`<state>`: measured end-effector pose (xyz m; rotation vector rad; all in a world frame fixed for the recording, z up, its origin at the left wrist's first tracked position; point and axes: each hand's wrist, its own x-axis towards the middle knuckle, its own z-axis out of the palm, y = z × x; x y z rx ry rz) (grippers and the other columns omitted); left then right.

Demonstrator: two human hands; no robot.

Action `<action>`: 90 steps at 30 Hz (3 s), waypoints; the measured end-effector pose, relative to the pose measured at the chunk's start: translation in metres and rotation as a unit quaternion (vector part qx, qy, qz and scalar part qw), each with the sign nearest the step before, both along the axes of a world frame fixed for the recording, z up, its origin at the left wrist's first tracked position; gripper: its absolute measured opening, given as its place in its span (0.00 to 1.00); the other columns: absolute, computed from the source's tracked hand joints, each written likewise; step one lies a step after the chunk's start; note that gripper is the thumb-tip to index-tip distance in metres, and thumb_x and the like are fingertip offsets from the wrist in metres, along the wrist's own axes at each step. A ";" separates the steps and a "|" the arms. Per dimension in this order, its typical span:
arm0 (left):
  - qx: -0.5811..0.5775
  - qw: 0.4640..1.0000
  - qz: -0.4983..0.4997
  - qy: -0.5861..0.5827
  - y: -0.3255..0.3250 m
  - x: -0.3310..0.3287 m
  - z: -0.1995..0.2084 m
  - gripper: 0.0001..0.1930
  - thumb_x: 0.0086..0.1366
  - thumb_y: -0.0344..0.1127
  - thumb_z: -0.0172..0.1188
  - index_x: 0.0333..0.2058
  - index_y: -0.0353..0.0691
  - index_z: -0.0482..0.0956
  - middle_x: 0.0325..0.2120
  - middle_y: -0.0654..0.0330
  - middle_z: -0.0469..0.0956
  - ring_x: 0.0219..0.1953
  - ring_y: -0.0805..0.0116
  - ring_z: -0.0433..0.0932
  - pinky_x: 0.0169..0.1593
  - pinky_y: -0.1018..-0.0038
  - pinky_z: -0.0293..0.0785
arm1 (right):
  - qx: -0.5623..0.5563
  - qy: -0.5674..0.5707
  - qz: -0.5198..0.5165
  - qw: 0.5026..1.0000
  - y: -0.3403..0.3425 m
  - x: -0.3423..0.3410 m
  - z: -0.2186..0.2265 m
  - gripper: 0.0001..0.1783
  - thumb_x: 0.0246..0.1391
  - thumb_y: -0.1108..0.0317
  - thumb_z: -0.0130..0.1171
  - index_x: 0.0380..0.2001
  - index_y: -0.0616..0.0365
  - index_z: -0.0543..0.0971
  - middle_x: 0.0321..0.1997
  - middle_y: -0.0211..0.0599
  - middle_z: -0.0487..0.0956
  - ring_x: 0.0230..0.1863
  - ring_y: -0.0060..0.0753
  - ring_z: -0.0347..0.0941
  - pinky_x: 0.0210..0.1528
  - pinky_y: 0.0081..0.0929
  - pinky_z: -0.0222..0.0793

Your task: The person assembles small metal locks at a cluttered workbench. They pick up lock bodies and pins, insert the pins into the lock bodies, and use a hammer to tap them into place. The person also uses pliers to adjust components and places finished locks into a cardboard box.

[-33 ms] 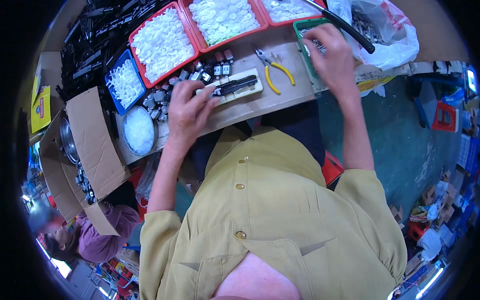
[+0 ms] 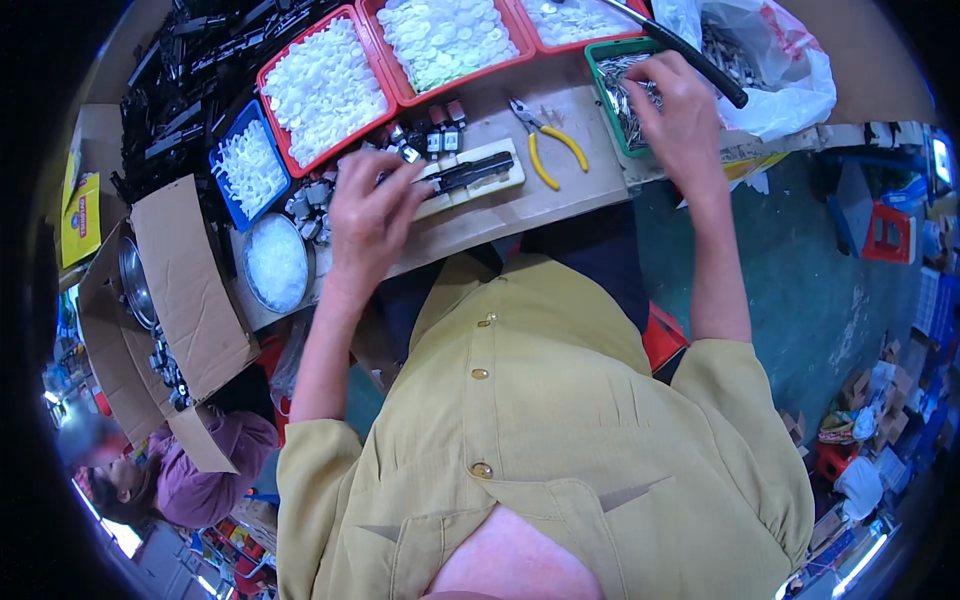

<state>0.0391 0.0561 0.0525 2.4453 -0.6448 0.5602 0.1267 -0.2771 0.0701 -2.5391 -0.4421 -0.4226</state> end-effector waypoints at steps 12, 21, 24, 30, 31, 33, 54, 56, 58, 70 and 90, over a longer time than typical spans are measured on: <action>0.124 0.991 0.004 -0.054 -0.037 0.159 -0.012 0.08 0.54 0.31 0.67 0.34 0.41 0.86 0.32 0.57 0.79 0.42 0.56 0.75 0.46 0.62 0.74 | -0.095 0.033 -0.042 0.994 -0.018 0.009 -0.014 0.07 0.49 0.75 0.65 0.33 0.63 0.80 0.32 0.41 0.77 0.35 0.45 0.78 0.38 0.40 0.71; 0.122 0.991 -0.014 -0.049 -0.039 0.170 -0.021 0.05 0.54 0.32 0.67 0.30 0.40 0.87 0.30 0.58 0.79 0.41 0.57 0.75 0.46 0.62 0.74 | -0.104 0.020 -0.037 0.994 -0.020 0.016 -0.025 0.05 0.52 0.72 0.63 0.33 0.59 0.81 0.32 0.41 0.78 0.36 0.48 0.78 0.39 0.44 0.71; 0.123 0.991 -0.013 -0.050 -0.037 0.172 -0.020 0.05 0.55 0.32 0.67 0.29 0.39 0.87 0.29 0.57 0.80 0.40 0.56 0.75 0.46 0.62 0.73 | -0.115 -0.011 -0.027 0.993 -0.020 0.019 -0.024 0.04 0.52 0.72 0.62 0.32 0.60 0.80 0.31 0.41 0.78 0.37 0.49 0.78 0.39 0.43 0.72; -0.069 0.997 0.029 0.017 -0.040 0.156 -0.004 0.08 0.60 0.34 0.66 0.30 0.35 0.86 0.29 0.58 0.83 0.33 0.62 0.78 0.41 0.67 0.74 | 0.025 -0.027 -0.044 0.998 -0.024 0.016 -0.021 0.06 0.56 0.70 0.62 0.34 0.62 0.79 0.32 0.42 0.79 0.34 0.42 0.79 0.37 0.34 0.72; -0.143 0.986 0.038 0.081 -0.042 0.144 0.003 0.08 0.61 0.34 0.66 0.31 0.34 0.86 0.29 0.59 0.84 0.31 0.66 0.78 0.39 0.68 0.74 | 0.084 0.012 -0.033 0.996 -0.017 0.012 -0.013 0.07 0.57 0.69 0.61 0.34 0.63 0.79 0.31 0.41 0.79 0.33 0.38 0.78 0.37 0.32 0.72; -0.280 0.936 0.043 0.210 -0.048 0.117 0.019 0.12 0.63 0.36 0.65 0.33 0.30 0.86 0.30 0.59 0.85 0.28 0.76 0.79 0.32 0.75 0.72 | 0.200 0.087 -0.013 0.976 0.006 0.003 0.006 0.09 0.59 0.67 0.61 0.34 0.64 0.78 0.31 0.39 0.80 0.32 0.30 0.77 0.38 0.27 0.71; -0.590 0.725 0.050 0.351 -0.050 0.033 0.022 0.10 0.64 0.34 0.65 0.35 0.32 0.85 0.26 0.59 0.84 0.29 0.74 0.82 0.31 0.80 0.71 | 0.056 -0.165 0.214 0.961 0.123 -0.028 0.022 0.07 0.54 0.75 0.65 0.35 0.61 0.76 0.32 0.39 0.79 0.32 0.37 0.78 0.34 0.26 0.70; -0.593 0.722 0.049 0.353 -0.050 0.030 0.021 0.10 0.64 0.35 0.65 0.35 0.32 0.85 0.26 0.59 0.84 0.30 0.74 0.83 0.31 0.81 0.71 | 0.071 -0.150 0.208 0.964 0.122 -0.026 0.015 0.07 0.55 0.74 0.65 0.35 0.61 0.76 0.32 0.36 0.79 0.32 0.30 0.77 0.35 0.22 0.70; -0.634 0.658 0.028 0.404 -0.048 0.028 0.025 0.10 0.65 0.35 0.65 0.36 0.32 0.84 0.29 0.58 0.84 0.31 0.73 0.83 0.32 0.81 0.73 | 0.170 -0.034 0.199 0.964 0.120 -0.026 0.013 0.07 0.57 0.73 0.64 0.35 0.62 0.76 0.32 0.33 0.79 0.33 0.24 0.77 0.36 0.20 0.69; -0.666 0.593 -0.016 0.451 -0.045 0.011 0.010 0.09 0.70 0.33 0.59 0.41 0.32 0.78 0.32 0.57 0.82 0.30 0.71 0.82 0.35 0.81 0.79 | 0.358 0.264 0.179 0.877 0.117 -0.028 0.016 0.07 0.60 0.71 0.62 0.35 0.66 0.79 0.32 0.29 0.79 0.34 0.16 0.76 0.38 0.19 0.73; -0.269 0.933 0.180 0.155 -0.035 -0.043 0.001 0.08 0.62 0.30 0.67 0.39 0.35 0.82 0.22 0.63 0.78 0.23 0.79 0.74 0.26 0.79 0.68 | 0.122 0.074 0.298 0.944 0.123 -0.036 -0.026 0.06 0.50 0.73 0.64 0.32 0.59 0.78 0.48 0.40 0.78 0.48 0.46 0.75 0.47 0.40 0.68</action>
